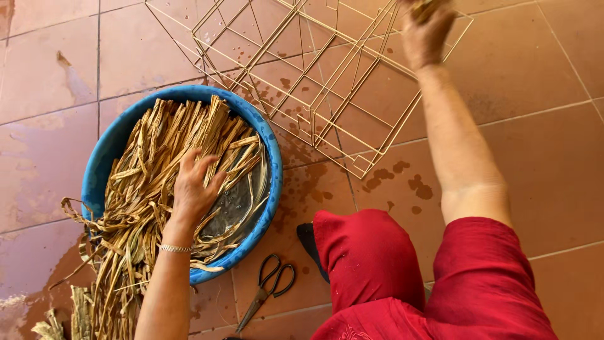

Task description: The person sits on a tiled floor and repeatedly takes dried plant strips from a blue basin, separates them by hand, and places them onto a wire drying rack. Scissors are visible on the floor but not used.

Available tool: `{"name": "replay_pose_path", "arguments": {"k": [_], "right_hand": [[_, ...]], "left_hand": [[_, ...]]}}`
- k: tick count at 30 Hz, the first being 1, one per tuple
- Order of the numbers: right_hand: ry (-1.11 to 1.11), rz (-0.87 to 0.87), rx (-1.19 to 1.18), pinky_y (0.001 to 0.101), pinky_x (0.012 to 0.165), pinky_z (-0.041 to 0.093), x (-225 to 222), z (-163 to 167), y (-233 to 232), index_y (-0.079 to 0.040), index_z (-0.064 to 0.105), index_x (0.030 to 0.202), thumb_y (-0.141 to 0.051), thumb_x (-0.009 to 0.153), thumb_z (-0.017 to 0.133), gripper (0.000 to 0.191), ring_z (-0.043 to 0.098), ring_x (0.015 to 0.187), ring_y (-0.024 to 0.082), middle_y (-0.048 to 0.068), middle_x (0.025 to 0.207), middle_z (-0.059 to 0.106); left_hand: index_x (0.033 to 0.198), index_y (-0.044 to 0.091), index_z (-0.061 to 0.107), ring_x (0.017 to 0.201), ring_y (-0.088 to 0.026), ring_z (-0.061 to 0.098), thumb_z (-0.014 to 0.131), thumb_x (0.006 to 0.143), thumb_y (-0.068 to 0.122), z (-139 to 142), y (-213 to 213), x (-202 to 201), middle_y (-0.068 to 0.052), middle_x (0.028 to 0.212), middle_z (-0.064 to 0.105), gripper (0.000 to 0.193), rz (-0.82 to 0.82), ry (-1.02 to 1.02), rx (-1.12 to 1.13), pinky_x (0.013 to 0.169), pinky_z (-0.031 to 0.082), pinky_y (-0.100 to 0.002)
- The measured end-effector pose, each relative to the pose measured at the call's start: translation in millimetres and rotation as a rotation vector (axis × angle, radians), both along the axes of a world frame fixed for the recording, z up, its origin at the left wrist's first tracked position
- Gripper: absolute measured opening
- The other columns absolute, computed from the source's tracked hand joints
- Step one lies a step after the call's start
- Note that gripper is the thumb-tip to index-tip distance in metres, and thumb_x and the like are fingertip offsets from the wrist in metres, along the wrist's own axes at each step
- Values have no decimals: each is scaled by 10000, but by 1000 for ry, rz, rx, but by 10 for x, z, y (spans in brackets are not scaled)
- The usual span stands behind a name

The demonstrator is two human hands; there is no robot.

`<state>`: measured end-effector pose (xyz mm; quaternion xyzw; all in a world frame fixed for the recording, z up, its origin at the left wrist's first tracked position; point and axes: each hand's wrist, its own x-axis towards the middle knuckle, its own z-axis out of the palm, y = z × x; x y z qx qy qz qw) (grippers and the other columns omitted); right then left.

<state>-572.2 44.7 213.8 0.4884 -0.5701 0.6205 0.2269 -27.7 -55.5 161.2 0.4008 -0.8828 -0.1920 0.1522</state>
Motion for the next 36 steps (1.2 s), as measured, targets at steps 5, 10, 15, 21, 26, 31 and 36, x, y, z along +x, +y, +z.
{"name": "replay_pose_path", "arguments": {"k": [5,10,15,21,26,31,36], "right_hand": [[438,-244,177,246,792,647,423,-485,-188,-207,679,1097,-134,1025,836,187,713,1008,136,-3,1101,674],[506,-292,161,225,624,656,807,-448,-475,-223,644,1061,-251,1042,788,148,680,924,146,13,1032,606],[602,-176,110,284,546,575,1588,-467,-494,-176,576,1006,-281,1036,717,178,602,818,151,27,991,557],[579,-13,353,373,784,600,2171,-741,-212,-112,561,992,-236,963,796,267,619,935,217,61,1027,551],[596,60,687,423,835,569,2242,-701,-34,-106,664,1163,-128,739,783,441,608,1037,313,157,1220,563],[740,43,747,418,684,551,2332,-538,76,-110,685,1349,8,649,719,710,633,970,332,293,1389,517],[505,230,668,401,816,583,2216,-295,187,-86,697,1211,52,876,670,363,695,1023,262,116,1218,660]], "left_hand": [[1258,93,688,1096,-261,700,711,982,273,-544,56,636,-181,1389,599,331,71,-51,89,1050,528,-419],[1183,92,715,1014,-228,725,719,916,192,-735,193,817,-155,1348,617,285,178,49,282,841,628,-342],[1207,97,720,1000,-207,725,724,922,190,-853,368,762,-138,1221,684,300,228,101,400,817,626,-327],[1226,73,708,906,-202,731,735,909,179,-1068,533,756,-107,1124,725,336,214,170,426,763,596,-338],[1239,89,718,877,-202,722,737,912,205,-1160,577,812,-112,1002,769,347,257,144,466,787,585,-335],[1213,64,715,859,-169,718,728,910,205,-1263,560,871,-111,1007,761,334,235,205,403,763,567,-322],[1203,71,738,733,-168,673,719,929,205,-1363,394,950,-101,846,741,306,292,209,396,687,552,-308]]}}
